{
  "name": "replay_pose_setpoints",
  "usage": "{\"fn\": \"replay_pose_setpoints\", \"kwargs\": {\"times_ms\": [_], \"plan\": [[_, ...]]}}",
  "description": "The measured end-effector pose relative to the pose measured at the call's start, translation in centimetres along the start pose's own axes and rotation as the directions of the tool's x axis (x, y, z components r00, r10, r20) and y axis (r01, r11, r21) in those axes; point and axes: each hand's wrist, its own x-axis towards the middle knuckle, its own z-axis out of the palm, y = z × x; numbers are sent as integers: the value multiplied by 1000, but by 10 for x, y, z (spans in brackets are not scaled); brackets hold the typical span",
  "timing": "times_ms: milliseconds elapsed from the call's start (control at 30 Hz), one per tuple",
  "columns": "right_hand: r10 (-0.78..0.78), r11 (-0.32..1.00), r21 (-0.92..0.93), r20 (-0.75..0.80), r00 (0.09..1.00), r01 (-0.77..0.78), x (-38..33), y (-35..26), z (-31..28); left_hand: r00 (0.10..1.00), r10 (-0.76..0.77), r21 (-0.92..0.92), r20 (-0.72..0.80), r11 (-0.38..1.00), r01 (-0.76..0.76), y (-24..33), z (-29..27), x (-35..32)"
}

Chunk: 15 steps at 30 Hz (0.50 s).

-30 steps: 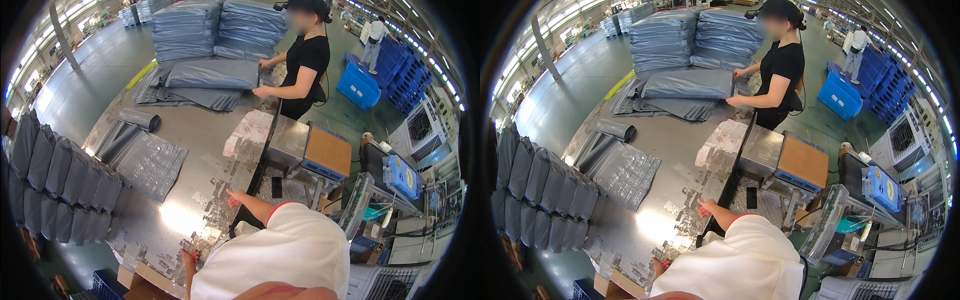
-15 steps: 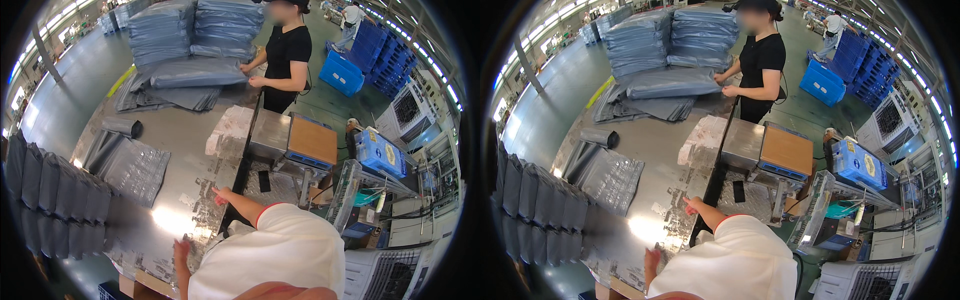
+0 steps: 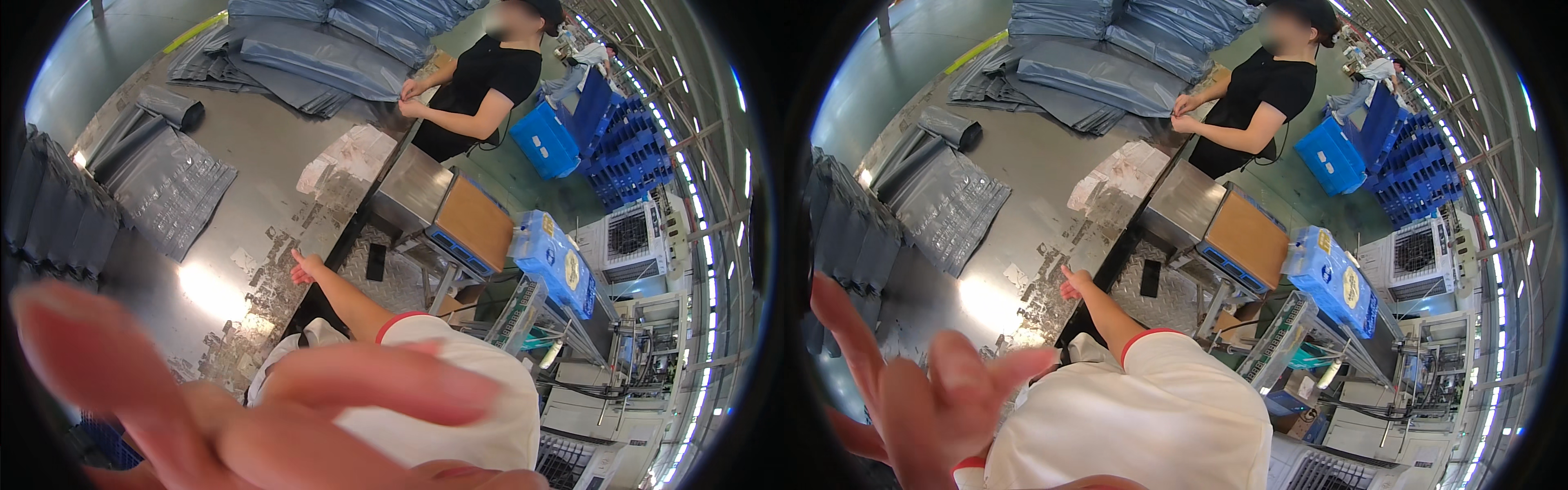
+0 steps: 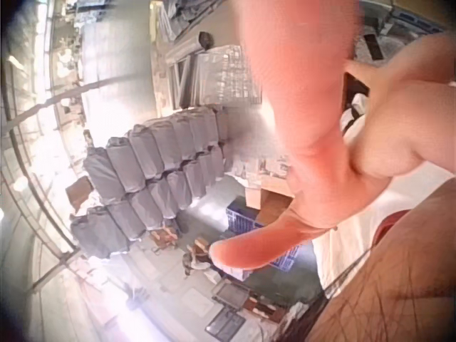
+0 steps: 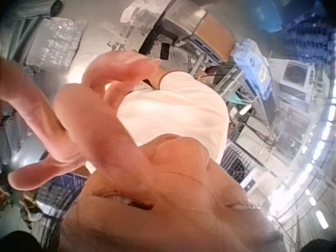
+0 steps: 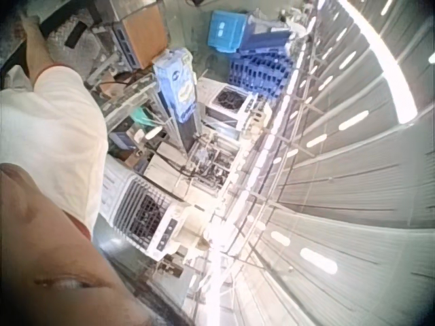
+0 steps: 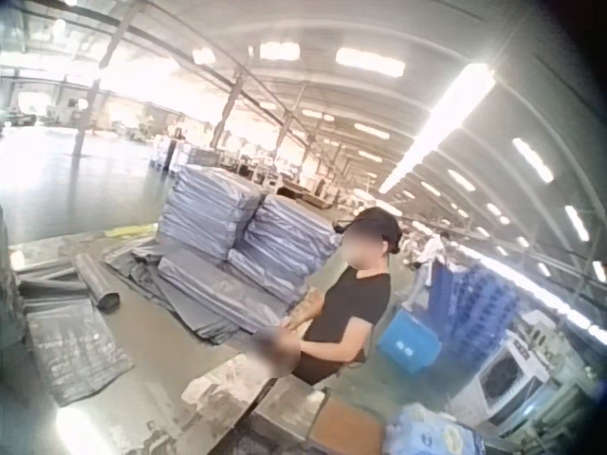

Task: The person places blue packages of toilet paper into grey plastic bags, folds the bags over, and stacks them on the table.

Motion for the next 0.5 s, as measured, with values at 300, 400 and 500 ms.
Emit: {"fn": "replay_pose_setpoints", "kwargs": {"times_ms": [300,400,500], "plan": [[16,1000,21,-25,1000,-15,8,5,-4,985,-97,-208,144,970,126,-16,-7,7],[24,999,24,-15,1000,-24,6,2,-3,981,-114,-232,158,961,149,-17,-9,7],[18,1000,24,9,1000,-18,7,1,-2,982,-114,-237,151,960,148,-12,-12,6]]}}
